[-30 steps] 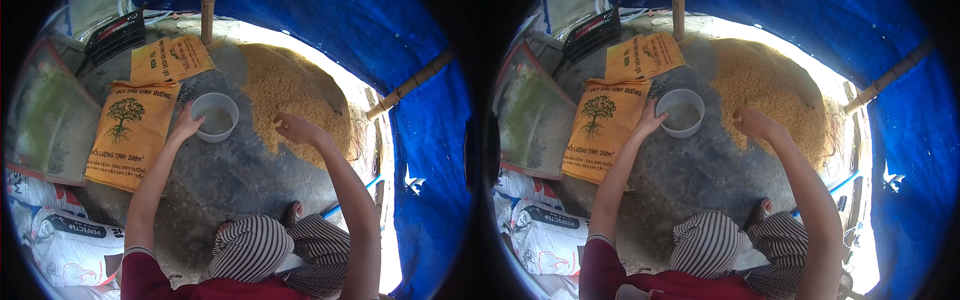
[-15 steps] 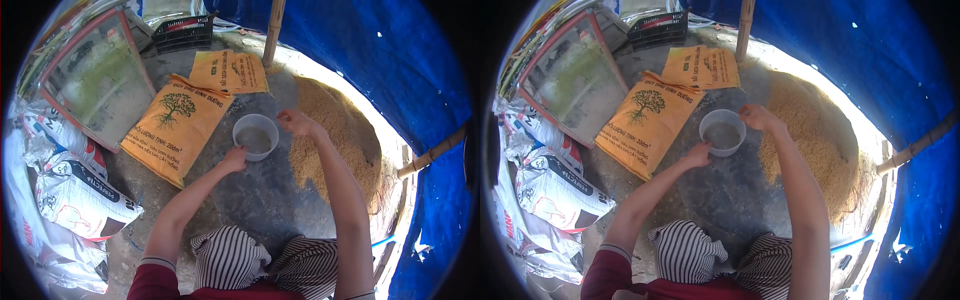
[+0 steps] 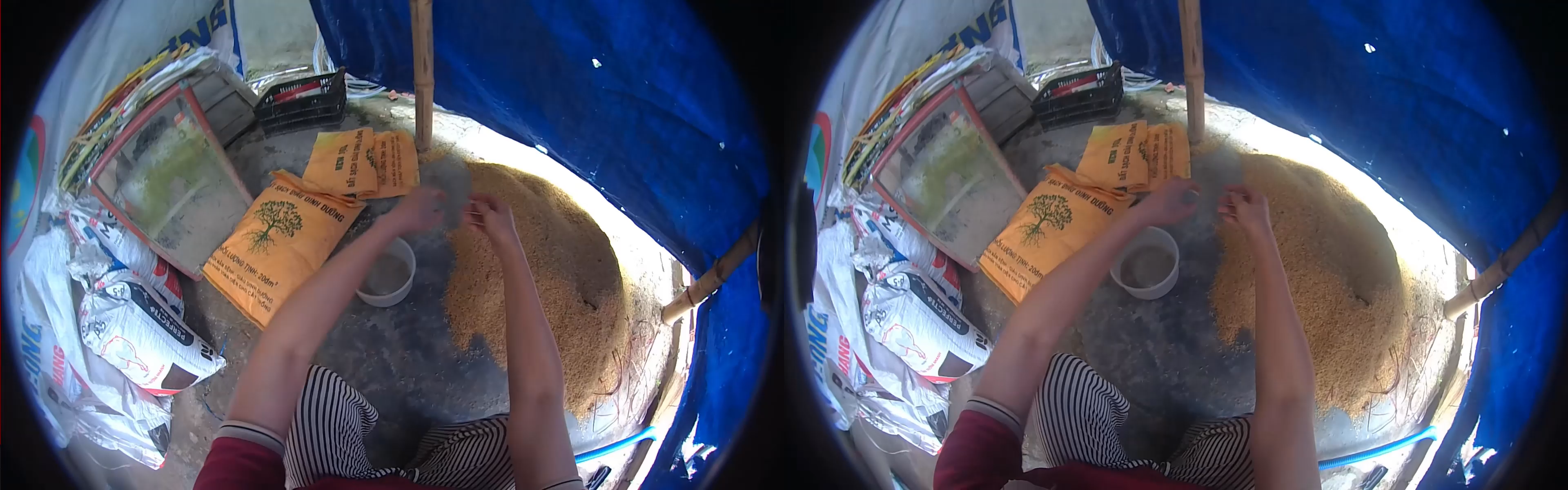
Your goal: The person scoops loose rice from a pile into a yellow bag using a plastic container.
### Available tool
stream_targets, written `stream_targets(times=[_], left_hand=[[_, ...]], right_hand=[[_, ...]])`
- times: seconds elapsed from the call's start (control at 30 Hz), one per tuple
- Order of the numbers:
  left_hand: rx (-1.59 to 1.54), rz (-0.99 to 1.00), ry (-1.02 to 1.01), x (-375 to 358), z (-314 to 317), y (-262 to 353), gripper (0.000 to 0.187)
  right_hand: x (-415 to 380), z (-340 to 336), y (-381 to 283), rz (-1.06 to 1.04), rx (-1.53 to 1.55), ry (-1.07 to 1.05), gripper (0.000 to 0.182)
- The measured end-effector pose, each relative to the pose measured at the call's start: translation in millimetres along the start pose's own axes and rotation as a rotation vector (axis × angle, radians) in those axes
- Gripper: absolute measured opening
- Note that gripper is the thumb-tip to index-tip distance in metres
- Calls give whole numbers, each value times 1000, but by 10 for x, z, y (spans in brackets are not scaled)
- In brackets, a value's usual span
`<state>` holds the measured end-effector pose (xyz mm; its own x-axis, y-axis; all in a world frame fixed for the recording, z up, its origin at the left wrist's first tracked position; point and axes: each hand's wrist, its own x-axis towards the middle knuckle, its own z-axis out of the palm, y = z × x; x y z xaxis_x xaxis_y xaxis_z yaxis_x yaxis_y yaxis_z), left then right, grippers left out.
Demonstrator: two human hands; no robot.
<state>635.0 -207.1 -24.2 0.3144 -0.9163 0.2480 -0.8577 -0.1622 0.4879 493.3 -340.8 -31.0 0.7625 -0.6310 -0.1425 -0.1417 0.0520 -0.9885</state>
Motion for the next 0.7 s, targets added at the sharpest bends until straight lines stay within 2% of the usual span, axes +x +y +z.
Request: stream_targets(times=[0.03,0.07,0.13,0.17,0.23,0.33,0.47,0.53,0.57,0.63,0.7], left_hand=[[-13,-15,-7,225,164,93,37],[-31,-33,-16,420,322,187,36],[-64,-38,-14,657,532,446,35],[-107,-43,-10,746,633,555,33],[-125,-30,9,875,809,722,31],[-141,4,35,997,882,861,25],[-130,-5,-4,1079,828,781,14],[-74,-14,-27,1154,885,616,13],[-13,-46,-53,1149,934,471,13],[-7,-119,-99,1158,1134,46,15],[22,-191,-159,1115,1138,-248,16]], right_hand=[[7,-148,-33,0,91,103,25],[27,-286,-25,-6,101,104,25],[33,-550,64,33,290,312,25],[19,-683,114,38,290,317,25],[-55,-946,193,-86,204,388,24],[-86,-1257,271,-64,96,487,23],[-127,-1384,303,-79,63,487,22],[-123,-1338,314,-101,-177,408,23],[-137,-1303,340,-92,-181,428,23],[-160,-1188,389,-48,-432,262,24],[-134,-1071,458,-40,-534,230,26]])
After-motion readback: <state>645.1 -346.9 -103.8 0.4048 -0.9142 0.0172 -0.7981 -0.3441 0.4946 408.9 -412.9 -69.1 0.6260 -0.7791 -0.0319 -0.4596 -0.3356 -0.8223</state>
